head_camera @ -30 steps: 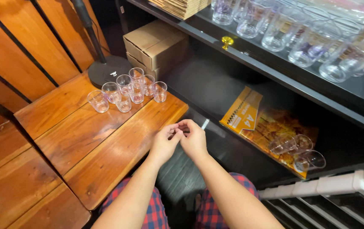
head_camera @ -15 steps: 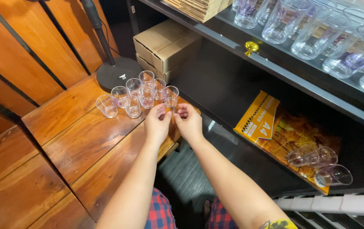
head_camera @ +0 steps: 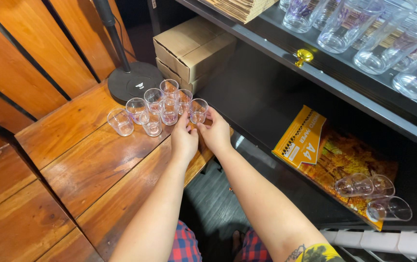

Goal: The person places a cardboard box on a shelf and then moves a stack of small clear glasses from a wooden table to the shelf. The glasses are handled one by one and arranged in rows on the shelf surface.

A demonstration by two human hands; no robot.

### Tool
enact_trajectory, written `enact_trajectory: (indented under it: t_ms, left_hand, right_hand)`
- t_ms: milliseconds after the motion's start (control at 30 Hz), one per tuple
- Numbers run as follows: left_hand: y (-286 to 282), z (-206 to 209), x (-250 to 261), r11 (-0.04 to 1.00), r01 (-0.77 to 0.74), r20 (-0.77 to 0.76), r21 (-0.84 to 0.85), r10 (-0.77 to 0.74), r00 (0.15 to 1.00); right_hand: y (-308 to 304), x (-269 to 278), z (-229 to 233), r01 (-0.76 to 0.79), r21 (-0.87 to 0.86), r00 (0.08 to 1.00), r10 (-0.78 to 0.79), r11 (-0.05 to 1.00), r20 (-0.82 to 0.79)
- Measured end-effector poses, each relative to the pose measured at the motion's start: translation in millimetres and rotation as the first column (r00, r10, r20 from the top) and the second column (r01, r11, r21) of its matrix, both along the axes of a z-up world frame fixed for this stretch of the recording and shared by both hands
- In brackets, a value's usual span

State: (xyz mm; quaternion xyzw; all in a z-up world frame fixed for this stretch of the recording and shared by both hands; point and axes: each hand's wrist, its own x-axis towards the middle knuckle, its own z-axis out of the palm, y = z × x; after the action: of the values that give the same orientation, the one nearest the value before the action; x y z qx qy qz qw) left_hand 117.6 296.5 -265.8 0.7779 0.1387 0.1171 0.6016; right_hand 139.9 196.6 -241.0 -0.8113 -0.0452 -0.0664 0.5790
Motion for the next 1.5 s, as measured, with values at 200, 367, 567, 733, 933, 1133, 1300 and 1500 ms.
enact_trajectory:
  t_ms: [200,367,567,733,933,1133,1300,1500]
  left_hand:
    - [-9,-20,-1,0.999,0.008,0.111,-0.033,-0.004,0.994]
    - [-24,-8,-24,1.000,0.028,0.119,-0.009,-0.027,0.993]
    - [-59,16,-65,0.984,0.137,0.013,0.112,-0.139,0.990]
    - [-112,29,-92,0.956,0.277,0.066,0.098,-0.284,0.956]
    - [-181,42,-110,0.903,0.427,0.125,0.052,-0.430,0.894]
    - [-249,22,-99,0.832,0.554,0.060,0.030,-0.555,0.830]
    - [-273,44,-108,0.793,0.609,-0.004,0.015,-0.609,0.793]
    - [-295,37,-100,0.764,0.633,-0.063,0.124,-0.630,0.774]
  right_hand:
    - [-1,9,-22,0.040,-0.010,0.998,-0.040,0.999,0.042]
    - [-15,-20,-11,0.067,0.042,0.995,-0.069,0.997,0.065]
    - [-64,-58,-11,0.134,0.076,0.985,-0.141,0.988,0.102]
    - [-126,-100,3,0.271,0.071,0.955,-0.277,0.960,0.106]
    - [-199,-135,-7,0.459,0.094,0.874,-0.468,0.884,0.134]
    - [-258,-147,-26,0.630,0.033,0.767,-0.629,0.775,0.128]
    - [-281,-152,-32,0.738,-0.160,0.675,-0.723,0.656,0.149]
    - [-294,-155,-51,0.771,-0.292,0.635,-0.716,0.566,0.289]
